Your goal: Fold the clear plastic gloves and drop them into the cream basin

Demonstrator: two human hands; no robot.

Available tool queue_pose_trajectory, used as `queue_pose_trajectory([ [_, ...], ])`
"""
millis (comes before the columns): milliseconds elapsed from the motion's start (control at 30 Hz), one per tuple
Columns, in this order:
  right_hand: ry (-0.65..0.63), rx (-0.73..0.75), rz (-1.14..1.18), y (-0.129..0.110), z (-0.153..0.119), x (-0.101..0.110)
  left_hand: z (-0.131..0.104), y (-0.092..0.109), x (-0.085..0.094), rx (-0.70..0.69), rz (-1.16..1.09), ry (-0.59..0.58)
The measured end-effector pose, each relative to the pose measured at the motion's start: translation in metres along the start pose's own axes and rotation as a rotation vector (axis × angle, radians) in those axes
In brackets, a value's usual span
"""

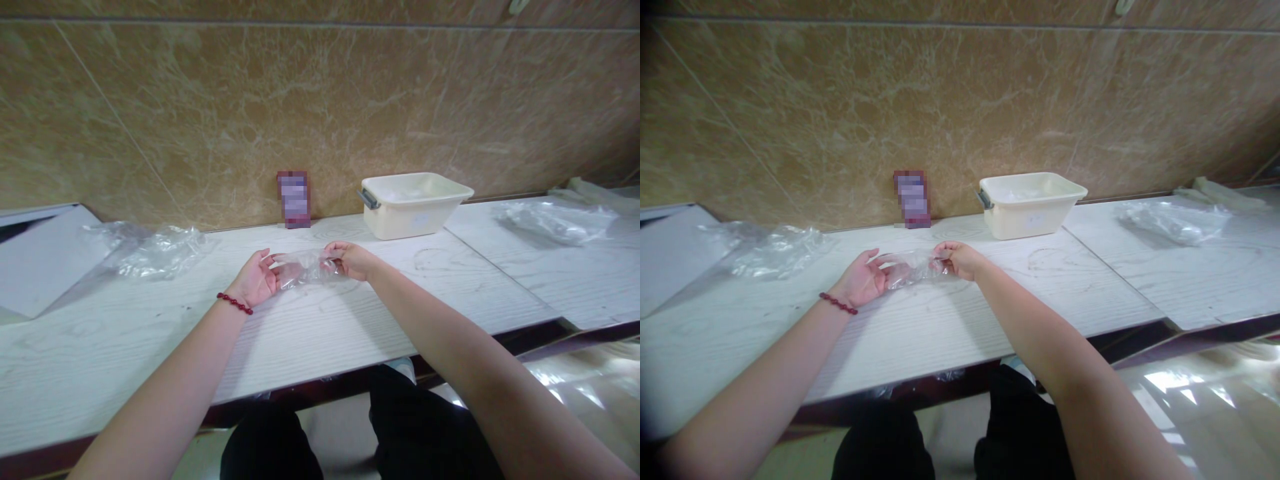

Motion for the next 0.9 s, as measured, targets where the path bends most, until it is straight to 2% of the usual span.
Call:
queue_pose_trajectory([
  [133,-0.015,0.022,-0.008,-0.002,-0.001,-0.001,0.002,0.0,0.005,-0.026,0.059,0.054],
  [400,-0.025,0.082,-0.02,-0.006,0.0,0.0,0.005,-0.001,0.007,-0.078,0.245,0.07],
  [700,0.054,0.094,0.055,-0.009,0.001,0.007,0.001,0.017,0.011,-0.285,0.246,0.181],
  [900,0.045,0.096,0.069,-0.01,0.001,0.006,0.0,0.023,0.013,-0.351,0.27,0.207],
])
Point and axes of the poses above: each hand's wrist, its own z-axis towards the middle knuckle, its own x-axis out of the back of the hand, y = z × x, the point moved 9 cm from there along z, towards the middle knuckle, and after that the axes turned 10 degrees about -z, right-handed, at the moved point
